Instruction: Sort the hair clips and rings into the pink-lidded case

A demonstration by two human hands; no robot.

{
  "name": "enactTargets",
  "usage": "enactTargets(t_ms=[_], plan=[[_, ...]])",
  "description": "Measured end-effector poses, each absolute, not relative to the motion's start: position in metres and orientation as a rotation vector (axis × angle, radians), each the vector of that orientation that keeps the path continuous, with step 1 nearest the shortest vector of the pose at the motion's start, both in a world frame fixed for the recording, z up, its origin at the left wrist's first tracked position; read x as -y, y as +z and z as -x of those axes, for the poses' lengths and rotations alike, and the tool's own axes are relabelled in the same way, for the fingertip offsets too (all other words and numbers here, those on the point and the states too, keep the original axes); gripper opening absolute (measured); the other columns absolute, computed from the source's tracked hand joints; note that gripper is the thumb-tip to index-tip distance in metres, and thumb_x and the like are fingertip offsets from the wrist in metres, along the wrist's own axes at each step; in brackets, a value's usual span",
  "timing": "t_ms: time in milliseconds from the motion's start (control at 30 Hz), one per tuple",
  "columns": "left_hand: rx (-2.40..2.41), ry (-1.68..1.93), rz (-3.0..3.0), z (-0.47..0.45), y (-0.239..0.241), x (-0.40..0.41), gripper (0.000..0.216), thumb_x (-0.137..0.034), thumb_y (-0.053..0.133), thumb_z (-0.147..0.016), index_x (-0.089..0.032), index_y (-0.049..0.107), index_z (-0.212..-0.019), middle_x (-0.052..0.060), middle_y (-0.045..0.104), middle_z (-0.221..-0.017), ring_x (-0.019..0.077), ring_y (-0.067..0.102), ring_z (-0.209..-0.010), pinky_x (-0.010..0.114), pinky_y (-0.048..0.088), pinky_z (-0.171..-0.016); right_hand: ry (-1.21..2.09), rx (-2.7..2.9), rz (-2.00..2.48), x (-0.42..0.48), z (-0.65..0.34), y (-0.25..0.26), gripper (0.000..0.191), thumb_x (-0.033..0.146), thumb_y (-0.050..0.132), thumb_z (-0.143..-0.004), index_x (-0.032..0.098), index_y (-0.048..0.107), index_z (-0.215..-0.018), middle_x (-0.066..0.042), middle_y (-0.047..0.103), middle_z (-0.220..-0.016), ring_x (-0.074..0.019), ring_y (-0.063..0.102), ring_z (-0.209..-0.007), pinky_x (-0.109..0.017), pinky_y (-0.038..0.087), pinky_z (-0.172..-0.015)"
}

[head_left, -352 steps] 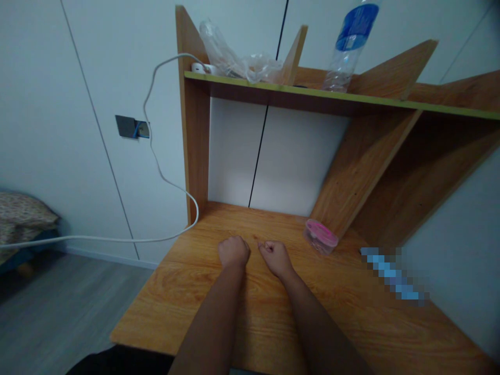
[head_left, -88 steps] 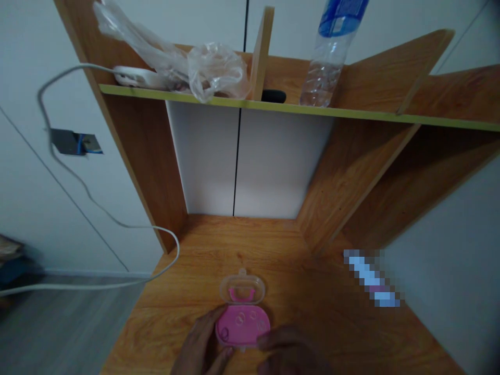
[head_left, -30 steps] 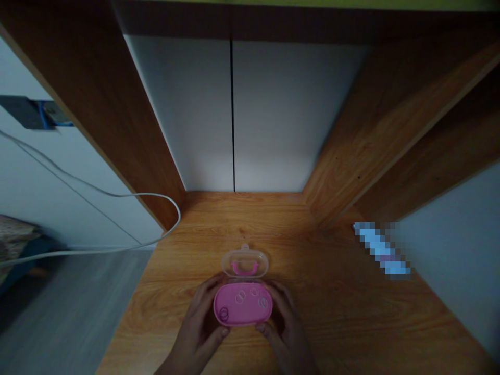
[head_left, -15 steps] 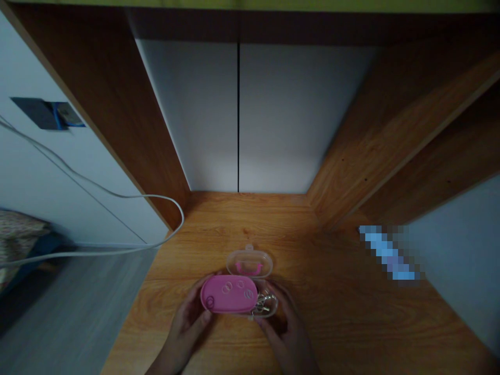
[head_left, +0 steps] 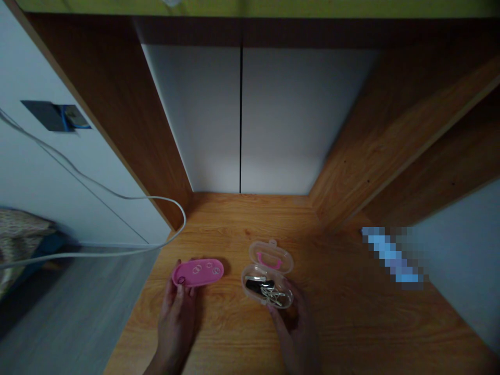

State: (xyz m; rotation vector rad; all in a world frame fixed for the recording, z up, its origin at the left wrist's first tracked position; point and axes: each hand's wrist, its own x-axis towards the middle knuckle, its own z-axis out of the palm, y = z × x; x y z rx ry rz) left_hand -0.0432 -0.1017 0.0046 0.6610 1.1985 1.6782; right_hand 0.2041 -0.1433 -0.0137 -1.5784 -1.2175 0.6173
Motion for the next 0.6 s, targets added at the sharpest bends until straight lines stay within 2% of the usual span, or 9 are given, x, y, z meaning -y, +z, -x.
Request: enactTargets(t_ms=[100,200,300,600], plan=[[-1.344,1.704,-0.675,0.0419,0.0026,0.1051,0.057,-0.058,0.055,-0.093,-0.043,0.042,-0.146,0.002,0.059,-0.14,0.0257,0.052,-0.134,0.041,0.043,-0.113,0.589,1.24,1.575,0.1433,-0.2036,-0.0125,0.048,0.031,0.067,-0.085,0.023,0.055,-0.13,-0.01,0.061,-0.133,-0.0303,0.06,-0.122,-0.048,0.049,-0.104],[-1.499,1.704,-0.641,0.0411,0.0045,0.1072,0.054,-0.057,0.05,-0.096,-0.044,0.039,-0.147,0.0,0.056,-0.143,0.0255,0.047,-0.138,0.042,0.039,-0.116,0.59,1.262,1.567,0.143,-0.2028,-0.0112,0.045,0.031,0.066,-0.086,0.023,0.055,-0.129,-0.011,0.061,-0.132,-0.03,0.061,-0.121,-0.048,0.051,-0.103],[-1.612,1.717,-0.649,0.0394,0.0083,0.1075,0.053,-0.056,0.046,-0.099,-0.044,0.036,-0.149,0.0,0.057,-0.142,0.0252,0.05,-0.136,0.044,0.04,-0.116,0.571,1.274,1.562,0.1425,-0.2021,-0.0103,0.042,0.031,0.066,-0.086,0.023,0.057,-0.126,-0.01,0.062,-0.13,-0.0294,0.061,-0.12,-0.046,0.052,-0.102],[-1.375,1.798,-0.691,0.0358,0.0043,0.1081,0.057,-0.053,0.053,-0.097,-0.05,0.029,-0.148,0.001,0.047,-0.15,0.0248,0.053,-0.133,0.044,0.051,-0.105,0.512,1.305,1.541,0.1414,-0.2025,-0.0107,0.039,0.03,0.067,-0.085,0.024,0.061,-0.123,-0.01,0.062,-0.129,-0.0284,0.062,-0.119,-0.045,0.053,-0.099]])
